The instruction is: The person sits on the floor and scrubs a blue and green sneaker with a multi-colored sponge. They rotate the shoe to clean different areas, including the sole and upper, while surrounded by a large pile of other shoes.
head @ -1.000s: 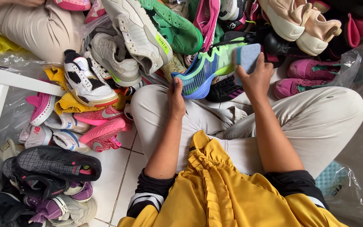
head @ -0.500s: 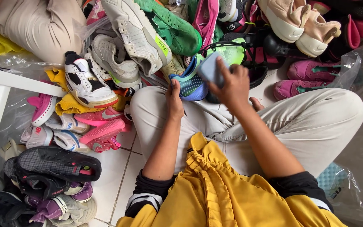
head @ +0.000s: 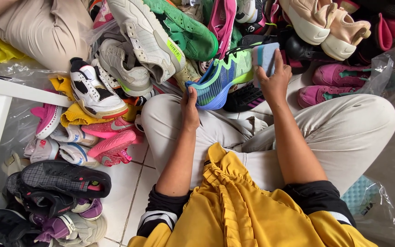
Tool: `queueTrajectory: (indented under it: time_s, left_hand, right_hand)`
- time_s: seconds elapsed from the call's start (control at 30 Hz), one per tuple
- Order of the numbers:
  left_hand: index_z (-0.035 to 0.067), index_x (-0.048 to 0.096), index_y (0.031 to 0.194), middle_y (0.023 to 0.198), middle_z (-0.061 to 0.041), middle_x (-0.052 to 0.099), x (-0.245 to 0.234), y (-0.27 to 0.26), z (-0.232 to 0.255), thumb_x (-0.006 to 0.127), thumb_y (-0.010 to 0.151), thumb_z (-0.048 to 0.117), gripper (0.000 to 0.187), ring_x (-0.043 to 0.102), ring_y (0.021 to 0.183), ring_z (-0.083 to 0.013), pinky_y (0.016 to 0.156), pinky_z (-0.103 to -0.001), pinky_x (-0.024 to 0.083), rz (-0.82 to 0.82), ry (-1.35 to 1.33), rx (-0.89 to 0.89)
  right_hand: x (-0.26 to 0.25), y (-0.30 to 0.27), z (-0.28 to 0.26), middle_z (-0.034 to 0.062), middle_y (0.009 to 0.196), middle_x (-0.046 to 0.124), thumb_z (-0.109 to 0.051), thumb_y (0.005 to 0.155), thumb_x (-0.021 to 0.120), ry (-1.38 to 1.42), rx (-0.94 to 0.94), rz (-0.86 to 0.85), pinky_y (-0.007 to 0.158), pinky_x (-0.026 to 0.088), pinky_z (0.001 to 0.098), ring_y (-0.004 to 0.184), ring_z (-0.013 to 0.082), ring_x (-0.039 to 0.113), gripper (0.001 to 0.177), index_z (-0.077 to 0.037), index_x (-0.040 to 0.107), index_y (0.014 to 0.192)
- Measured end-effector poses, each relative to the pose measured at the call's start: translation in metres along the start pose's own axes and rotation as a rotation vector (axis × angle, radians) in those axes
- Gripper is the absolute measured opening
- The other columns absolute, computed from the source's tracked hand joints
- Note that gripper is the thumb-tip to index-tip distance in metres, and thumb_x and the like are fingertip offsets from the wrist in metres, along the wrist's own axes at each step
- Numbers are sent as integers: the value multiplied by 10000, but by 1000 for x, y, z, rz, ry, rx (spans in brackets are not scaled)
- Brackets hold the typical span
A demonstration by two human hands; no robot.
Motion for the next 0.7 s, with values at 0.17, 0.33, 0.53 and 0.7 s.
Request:
queueTrajectory:
  time_s: [0.17,0.33,0.53,0.7]
  left_hand:
    - [58,576,1437,1400,-195,589,5,-2,9,596,1064,434,529,521,1328,-298,1158,-513,394,-30,-124,0]
    - [78,634,1378,1256,-163,686,6,-5,4,637,1041,384,456,655,1165,-254,1065,-464,497,-38,-244,-46]
    - [74,644,1366,1279,-194,668,-4,1,-8,618,1050,377,439,628,1201,-287,1060,-493,496,27,-299,-66]
    - [82,601,1412,1368,-185,623,-2,3,-4,587,1069,396,466,564,1293,-293,1110,-523,448,7,-218,-48]
  right_hand:
    - [-12,-33,-69,242,1051,576,-421,890,824,129,-273,18,910,434,541,1005,440,553,749,-168,506,1518]
    - [8,-117,-163,112,1077,582,-658,684,786,-142,-615,-152,925,459,429,1004,320,530,855,-315,618,1449]
    - [-8,-71,-131,169,990,571,-501,726,863,-303,-620,48,789,507,427,891,346,566,761,-244,669,1416]
    - [-19,-30,-70,296,1082,542,-274,847,870,-202,-279,80,743,530,564,955,481,546,785,-114,516,1530]
Point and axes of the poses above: each hand's wrist, its own y-axis towards the middle knuckle, its own x-axis out of the palm, z = x × y, the point moved 9 cm from there along y, towards the middle knuckle
